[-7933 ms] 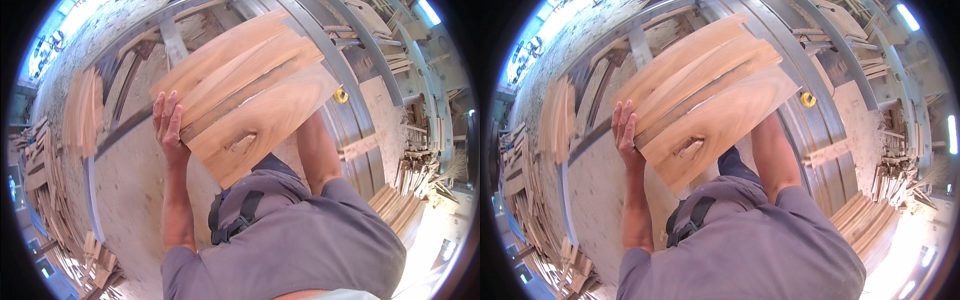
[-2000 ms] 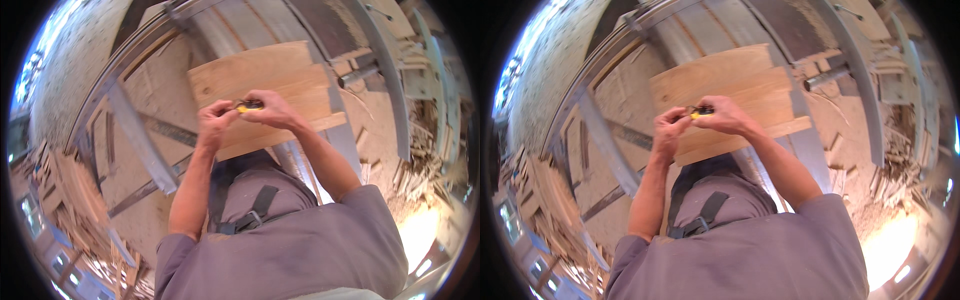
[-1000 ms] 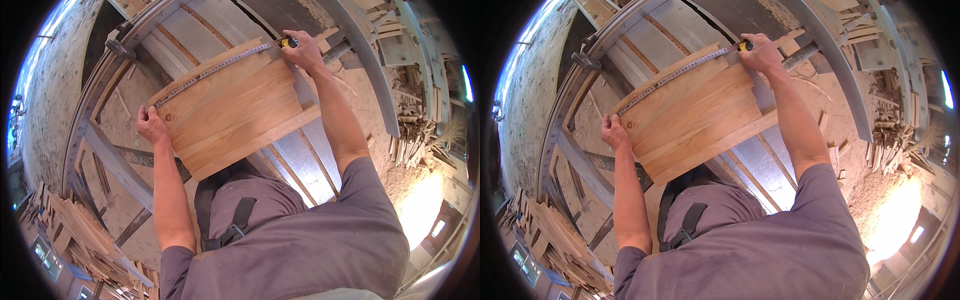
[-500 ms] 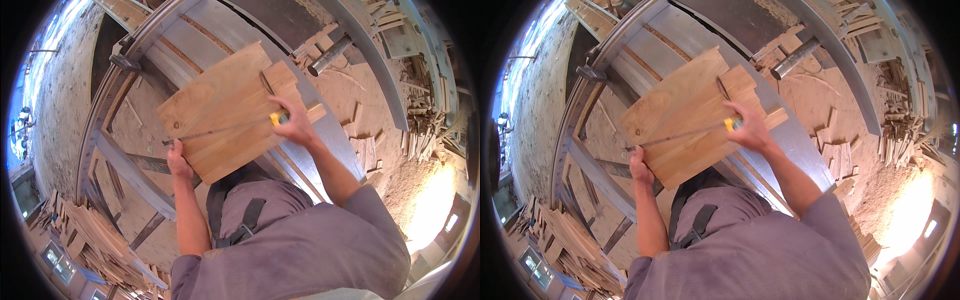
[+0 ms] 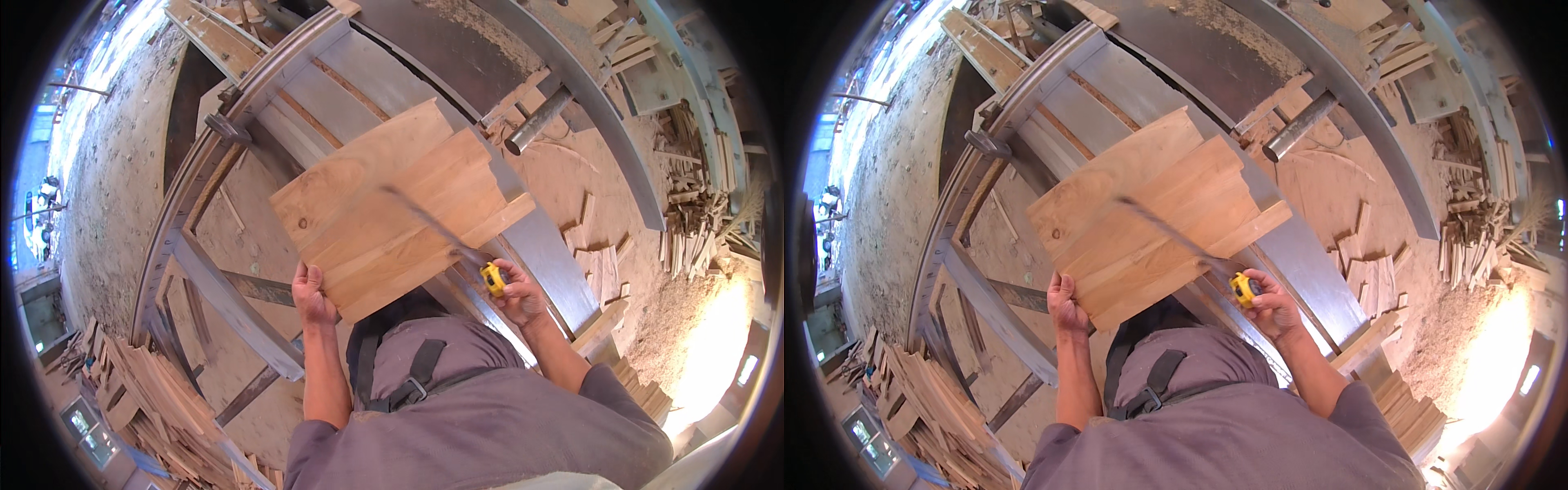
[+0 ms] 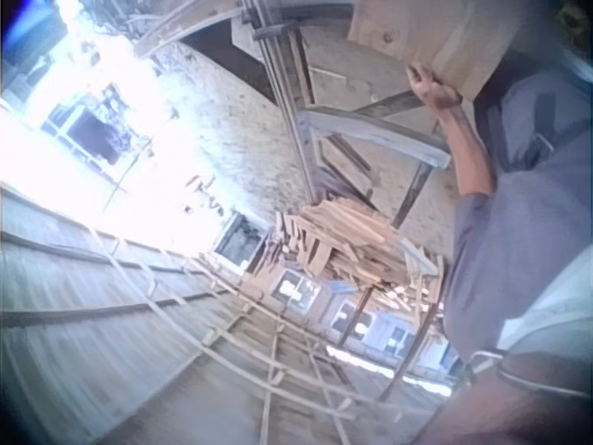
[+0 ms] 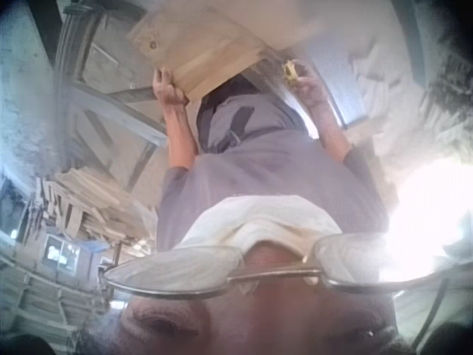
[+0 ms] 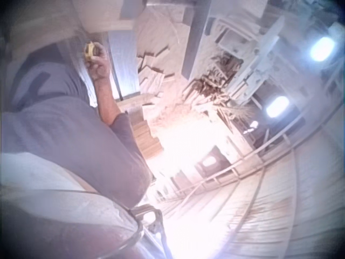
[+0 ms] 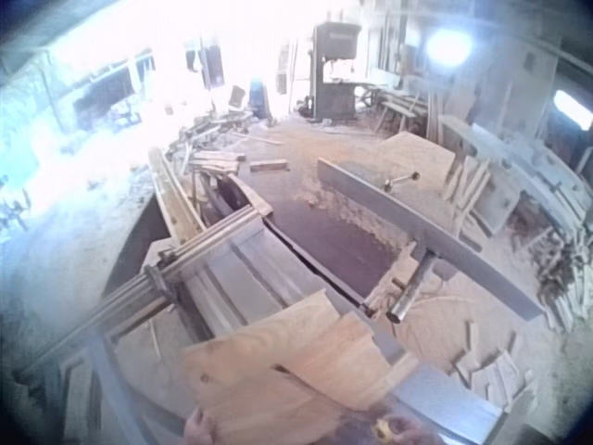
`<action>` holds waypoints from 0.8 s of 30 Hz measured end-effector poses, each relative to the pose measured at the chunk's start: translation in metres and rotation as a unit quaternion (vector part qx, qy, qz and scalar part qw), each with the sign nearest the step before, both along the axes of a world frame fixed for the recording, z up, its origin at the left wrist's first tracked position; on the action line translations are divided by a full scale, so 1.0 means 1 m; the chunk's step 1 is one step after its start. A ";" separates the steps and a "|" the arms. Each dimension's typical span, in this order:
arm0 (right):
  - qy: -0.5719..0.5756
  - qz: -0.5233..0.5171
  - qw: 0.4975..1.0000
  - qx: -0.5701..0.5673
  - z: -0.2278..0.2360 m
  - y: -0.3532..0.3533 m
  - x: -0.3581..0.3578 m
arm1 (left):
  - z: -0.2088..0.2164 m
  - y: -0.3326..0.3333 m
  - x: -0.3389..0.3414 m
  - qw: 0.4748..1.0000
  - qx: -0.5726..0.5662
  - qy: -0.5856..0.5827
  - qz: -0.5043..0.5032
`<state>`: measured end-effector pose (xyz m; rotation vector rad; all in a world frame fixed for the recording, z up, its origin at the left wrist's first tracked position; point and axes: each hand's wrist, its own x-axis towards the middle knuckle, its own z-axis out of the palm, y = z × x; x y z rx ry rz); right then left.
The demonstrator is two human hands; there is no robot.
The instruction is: The person picks up wood slabs one at a time, places them against a fence on a workbench to measure them with a tape measure, and затем stacks them into a pile.
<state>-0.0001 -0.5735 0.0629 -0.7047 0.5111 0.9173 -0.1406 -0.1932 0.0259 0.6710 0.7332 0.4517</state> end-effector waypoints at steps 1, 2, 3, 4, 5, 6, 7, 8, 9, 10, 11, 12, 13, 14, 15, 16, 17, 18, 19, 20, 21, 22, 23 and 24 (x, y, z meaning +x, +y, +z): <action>-0.023 -0.001 1.000 0.002 -0.005 -0.006 0.006 | 0.006 -0.001 0.005 1.000 0.005 0.004 0.014; -0.049 0.019 0.999 -0.004 -0.004 -0.013 0.013 | 0.005 0.000 0.008 1.000 0.013 0.008 0.021; -0.082 0.063 0.993 -0.056 -0.005 -0.024 0.019 | 0.002 0.004 0.009 0.999 0.025 0.011 0.032; -0.118 0.103 0.982 -0.108 -0.007 -0.035 0.022 | -0.003 0.008 0.013 0.998 0.037 0.013 0.042; -0.146 0.146 0.966 -0.155 -0.009 -0.046 0.023 | -0.007 0.013 0.020 0.998 0.038 0.012 0.055; -0.173 0.190 0.945 -0.204 -0.009 -0.057 0.023 | -0.012 0.018 0.028 0.997 0.037 0.012 0.071; -0.199 0.232 0.918 -0.255 -0.006 -0.061 0.021 | -0.015 0.021 0.038 0.996 0.033 0.013 0.085; -0.258 0.289 0.875 -0.289 -0.003 -0.062 0.016 | -0.017 0.027 0.049 0.995 0.034 0.012 0.096; -0.314 0.344 0.824 -0.321 0.006 -0.062 0.012 | -0.020 0.032 0.062 0.994 0.034 0.012 0.107; -0.368 0.394 0.766 -0.350 0.019 -0.057 0.014 | -0.022 0.037 0.073 0.993 0.034 0.012 0.117; -0.413 0.452 0.706 -0.357 0.035 -0.048 0.015 | -0.022 0.044 0.083 0.993 0.052 0.023 0.099; -0.492 0.484 0.613 -0.386 0.046 -0.037 0.014 | -0.021 0.053 0.091 0.994 0.067 0.035 0.078; -0.538 0.458 0.583 -0.400 0.050 -0.025 0.014 | -0.019 0.061 0.096 0.994 0.082 0.049 0.055; -0.583 0.432 0.552 -0.412 0.052 -0.011 0.017 | -0.015 0.069 0.096 0.971 0.175 0.162 0.007; -0.613 0.399 0.541 -0.415 0.050 0.006 0.022 | -0.009 0.078 0.096 0.925 0.263 0.271 -0.041; -0.641 0.364 0.531 -0.417 0.047 0.026 0.028 | -0.001 0.083 0.098 0.856 0.347 0.373 -0.088; -0.681 0.362 0.488 -0.409 0.046 0.050 0.038 | 0.009 0.084 0.104 0.817 0.404 0.404 -0.073; -0.718 0.355 0.447 -0.398 0.043 0.075 0.049 | 0.020 0.085 0.111 0.772 0.463 0.433 -0.058; -0.736 0.355 0.430 -0.384 0.040 0.101 0.059 | 0.026 0.088 0.117 0.724 0.512 0.460 -0.043; -0.753 0.353 0.415 -0.368 0.031 0.123 0.068 | 0.028 0.095 0.126 0.739 0.512 0.438 -0.017; -0.764 0.346 0.409 -0.358 0.020 0.140 0.076 | 0.031 0.106 0.138 0.754 0.510 0.415 0.011; -0.777 0.336 0.403 -0.349 0.002 0.156 0.086 | 0.032 0.118 0.155 0.767 0.510 0.387 0.040; -0.790 0.326 0.395 -0.337 -0.011 0.169 0.094 | 0.030 0.133 0.167 0.769 0.514 0.375 0.061; -0.798 0.318 0.388 -0.335 -0.020 0.180 0.102 | 0.025 0.152 0.176 0.771 0.517 0.363 0.082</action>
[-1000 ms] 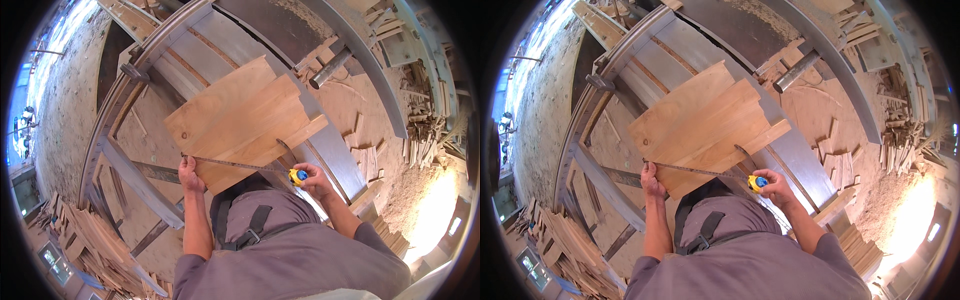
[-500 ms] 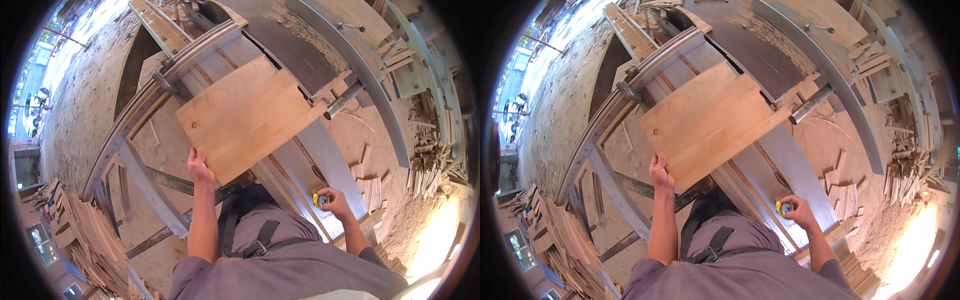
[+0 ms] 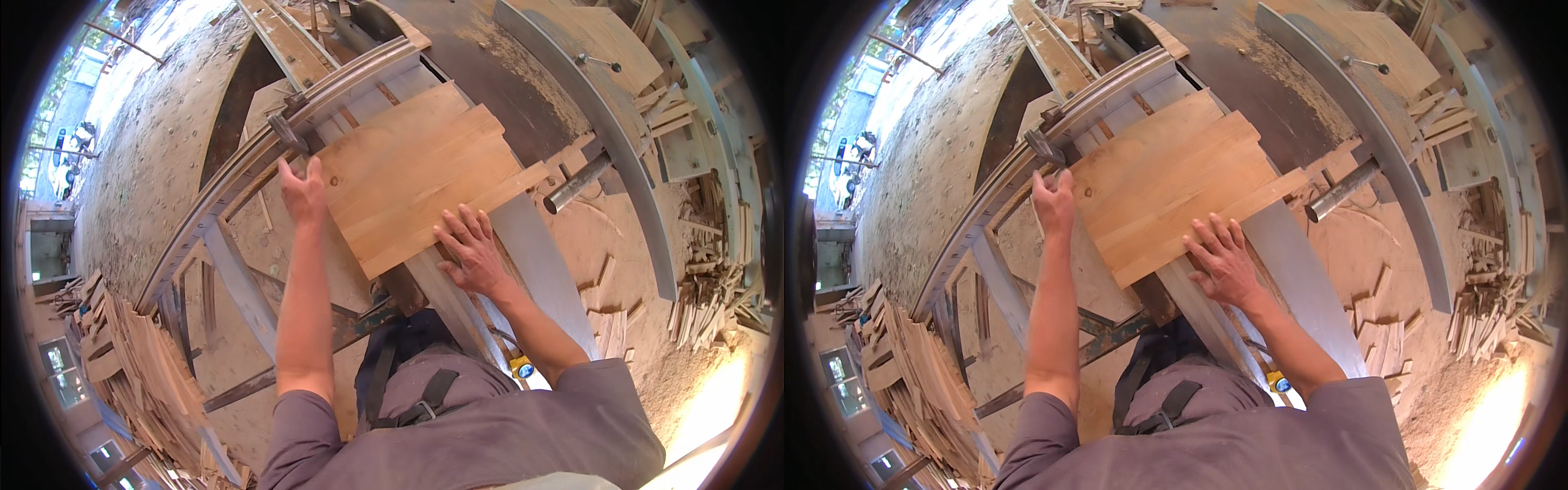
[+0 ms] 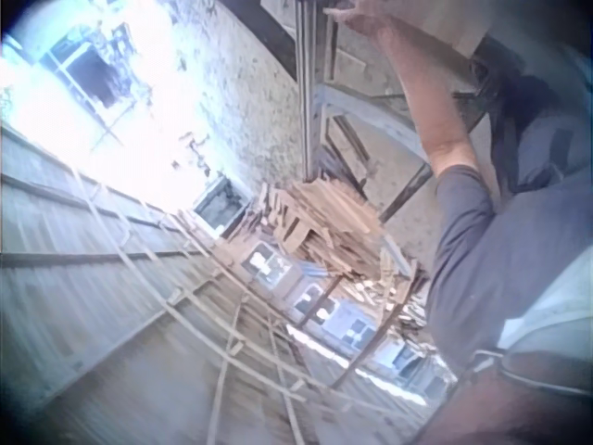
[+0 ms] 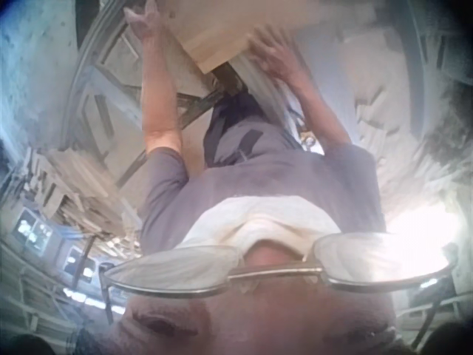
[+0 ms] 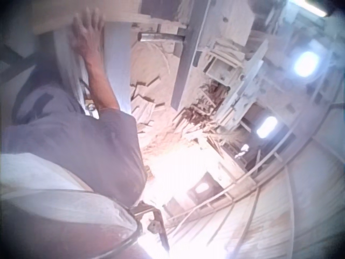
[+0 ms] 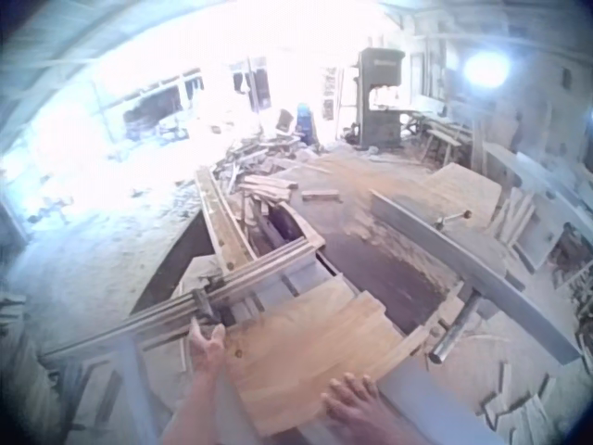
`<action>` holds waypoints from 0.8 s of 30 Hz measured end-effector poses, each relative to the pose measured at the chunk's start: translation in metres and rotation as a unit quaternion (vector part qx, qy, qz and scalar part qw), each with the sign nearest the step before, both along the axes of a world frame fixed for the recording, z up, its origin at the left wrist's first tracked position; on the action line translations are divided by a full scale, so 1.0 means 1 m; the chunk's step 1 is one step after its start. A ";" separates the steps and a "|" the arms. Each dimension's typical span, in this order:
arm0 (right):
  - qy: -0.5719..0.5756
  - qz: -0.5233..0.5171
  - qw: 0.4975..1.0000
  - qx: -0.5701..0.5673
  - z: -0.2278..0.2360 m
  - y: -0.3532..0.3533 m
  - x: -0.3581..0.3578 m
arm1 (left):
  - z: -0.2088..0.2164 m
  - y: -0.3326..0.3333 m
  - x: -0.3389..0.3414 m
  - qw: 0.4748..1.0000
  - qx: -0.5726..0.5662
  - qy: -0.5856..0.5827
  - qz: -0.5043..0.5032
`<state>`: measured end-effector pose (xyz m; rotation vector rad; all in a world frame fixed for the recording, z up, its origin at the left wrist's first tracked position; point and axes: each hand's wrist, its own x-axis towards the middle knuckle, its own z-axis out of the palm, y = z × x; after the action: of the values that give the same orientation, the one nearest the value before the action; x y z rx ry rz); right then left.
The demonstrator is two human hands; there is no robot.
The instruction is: The person picks up wood slabs one at a time, places them against a fence on a workbench to measure them with a tape measure, and затем stacks them into a pile.
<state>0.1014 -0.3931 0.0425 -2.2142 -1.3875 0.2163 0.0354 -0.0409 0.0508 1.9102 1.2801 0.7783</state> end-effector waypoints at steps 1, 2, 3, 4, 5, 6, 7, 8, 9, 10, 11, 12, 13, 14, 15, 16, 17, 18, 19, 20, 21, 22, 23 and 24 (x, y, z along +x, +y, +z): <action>-0.013 0.000 1.000 0.005 -0.007 0.009 0.009 | 0.000 0.013 0.011 1.000 0.007 -0.022 0.007; -0.026 0.001 1.000 0.009 -0.011 0.016 0.017 | 0.002 0.027 0.018 1.000 0.005 -0.008 -0.008; -0.027 -0.003 1.000 0.013 -0.013 0.022 0.025 | 0.009 0.036 0.026 1.000 -0.002 0.008 -0.025; -0.026 -0.004 0.999 0.018 -0.013 0.028 0.030 | 0.012 0.044 0.029 0.999 -0.008 0.025 -0.038; -0.026 -0.004 0.999 0.024 -0.013 0.033 0.034 | 0.004 0.054 0.031 0.997 0.046 0.058 -0.014; -0.030 -0.005 0.999 0.027 -0.016 0.036 0.038 | 0.004 0.054 0.034 0.996 0.055 0.072 -0.019; -0.034 -0.005 0.999 0.035 -0.017 0.039 0.041 | 0.013 0.054 0.035 0.994 0.068 0.088 -0.022; -0.037 -0.004 0.998 0.043 -0.018 0.041 0.045 | 0.018 0.054 0.036 0.991 0.082 0.103 -0.025; -0.033 0.000 0.998 0.044 -0.019 0.043 0.048 | 0.019 0.054 0.039 0.986 0.117 0.115 -0.010; -0.028 0.005 0.999 0.045 -0.020 0.044 0.052 | 0.022 0.056 0.040 0.986 0.115 0.119 -0.016; -0.023 0.009 0.999 0.047 -0.020 0.046 0.056 | 0.028 0.061 0.041 0.986 0.114 0.123 -0.022; -0.029 0.009 0.999 0.042 -0.020 0.050 0.061 | 0.035 0.064 0.043 0.985 0.112 0.126 -0.029; -0.034 0.011 0.999 0.038 -0.019 0.057 0.066 | 0.037 0.075 0.044 0.980 0.126 0.148 -0.032; -0.040 0.013 0.999 0.034 -0.020 0.064 0.071 | 0.039 0.093 0.045 0.975 0.140 0.169 -0.035; -0.039 0.015 0.998 0.038 -0.021 0.071 0.077 | 0.039 0.108 0.045 0.969 0.153 0.190 -0.038; -0.037 0.017 0.998 0.043 -0.022 0.079 0.083 | 0.037 0.119 0.043 0.976 0.130 0.170 -0.044; -0.036 0.019 0.998 0.049 -0.023 0.084 0.087 | 0.035 0.129 0.040 0.982 0.107 0.150 -0.050; -0.035 0.021 0.997 0.059 -0.025 0.086 0.088 | 0.033 0.134 0.036 0.987 0.083 0.131 -0.053; -0.035 0.018 0.997 0.065 -0.027 0.085 0.089 | 0.039 0.119 0.038 0.989 0.054 0.125 -0.049; -0.035 0.015 0.997 0.071 -0.030 0.083 0.089 | 0.031 0.099 0.039 0.995 0.044 0.070 -0.062; -0.032 0.015 0.997 0.071 -0.030 0.083 0.088 | 0.023 0.077 0.032 0.997 0.038 0.019 -0.069; -0.033 0.014 0.997 0.073 -0.030 0.083 0.089 | 0.013 0.059 0.025 0.996 0.033 -0.036 -0.078; -0.035 0.011 0.997 0.073 -0.029 0.082 0.090 | 0.001 0.046 0.015 0.998 0.026 -0.016 -0.063; -0.036 0.013 0.997 0.072 -0.028 0.083 0.090 | -0.014 0.032 0.004 0.999 0.019 0.003 -0.048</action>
<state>0.1912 -0.3101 0.0148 -2.1053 -1.4233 0.0439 0.0398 -0.0086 0.0364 1.9900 1.1745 0.7535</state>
